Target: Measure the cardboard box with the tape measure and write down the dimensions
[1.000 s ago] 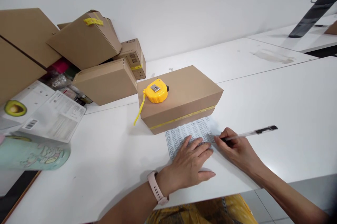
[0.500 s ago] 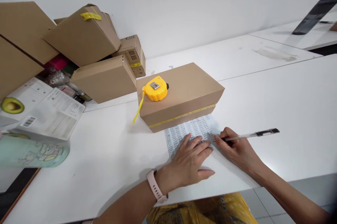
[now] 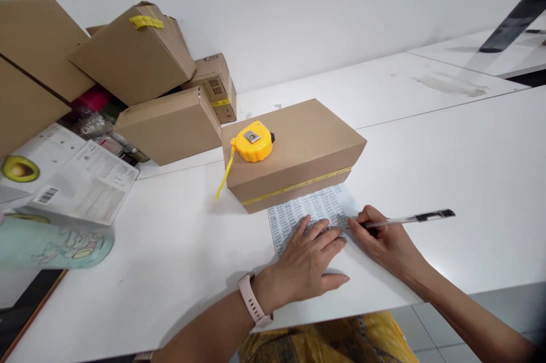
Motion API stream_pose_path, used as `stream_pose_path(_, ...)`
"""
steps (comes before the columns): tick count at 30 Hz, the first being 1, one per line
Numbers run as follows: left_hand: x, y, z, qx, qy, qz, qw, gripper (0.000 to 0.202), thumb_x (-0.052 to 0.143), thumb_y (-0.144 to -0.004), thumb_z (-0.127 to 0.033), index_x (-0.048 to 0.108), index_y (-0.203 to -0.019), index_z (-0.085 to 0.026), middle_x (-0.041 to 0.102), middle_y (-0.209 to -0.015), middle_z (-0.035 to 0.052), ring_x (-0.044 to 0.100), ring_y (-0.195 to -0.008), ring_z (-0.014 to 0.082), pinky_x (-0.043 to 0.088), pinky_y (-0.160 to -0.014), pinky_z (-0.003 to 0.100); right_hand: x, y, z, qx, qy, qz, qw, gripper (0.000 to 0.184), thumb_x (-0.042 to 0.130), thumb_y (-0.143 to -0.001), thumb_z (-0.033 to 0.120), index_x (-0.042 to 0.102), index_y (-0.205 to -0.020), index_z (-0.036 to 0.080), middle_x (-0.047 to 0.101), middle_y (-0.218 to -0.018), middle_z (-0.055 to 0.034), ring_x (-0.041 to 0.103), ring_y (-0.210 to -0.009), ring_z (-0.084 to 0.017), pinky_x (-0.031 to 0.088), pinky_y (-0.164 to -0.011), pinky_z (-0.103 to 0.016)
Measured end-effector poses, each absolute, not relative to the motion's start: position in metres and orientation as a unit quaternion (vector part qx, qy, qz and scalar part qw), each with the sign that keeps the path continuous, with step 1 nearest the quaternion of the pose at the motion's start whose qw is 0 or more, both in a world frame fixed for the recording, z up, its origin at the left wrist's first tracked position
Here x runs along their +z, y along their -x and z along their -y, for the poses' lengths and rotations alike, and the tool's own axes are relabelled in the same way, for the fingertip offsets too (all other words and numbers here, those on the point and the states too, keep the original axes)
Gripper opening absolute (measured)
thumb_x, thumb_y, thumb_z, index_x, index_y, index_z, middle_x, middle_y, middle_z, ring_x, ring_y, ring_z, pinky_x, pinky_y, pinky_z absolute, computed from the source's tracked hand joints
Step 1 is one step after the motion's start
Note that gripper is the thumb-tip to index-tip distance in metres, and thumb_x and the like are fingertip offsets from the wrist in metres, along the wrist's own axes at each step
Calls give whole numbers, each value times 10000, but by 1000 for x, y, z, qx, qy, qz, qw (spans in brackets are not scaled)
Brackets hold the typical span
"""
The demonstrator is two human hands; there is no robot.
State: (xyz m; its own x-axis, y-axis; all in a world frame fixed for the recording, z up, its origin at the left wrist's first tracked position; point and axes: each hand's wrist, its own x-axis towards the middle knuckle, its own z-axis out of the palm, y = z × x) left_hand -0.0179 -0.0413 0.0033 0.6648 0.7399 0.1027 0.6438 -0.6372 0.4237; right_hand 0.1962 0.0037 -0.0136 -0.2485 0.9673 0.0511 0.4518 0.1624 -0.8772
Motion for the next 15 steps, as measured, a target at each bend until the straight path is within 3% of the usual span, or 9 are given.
stream_pose_path(15,-1,19,40,135,-899,-381,169,561,569,-953,-503,462,-1401,-182,482,-1517,73,328,-1454,284,113,-1241,516,-14,-197,-5,390,517,684,335,329,533,-932,455,458,-703,232,413,-576,45,342,-521,-109,278,-447,-247)
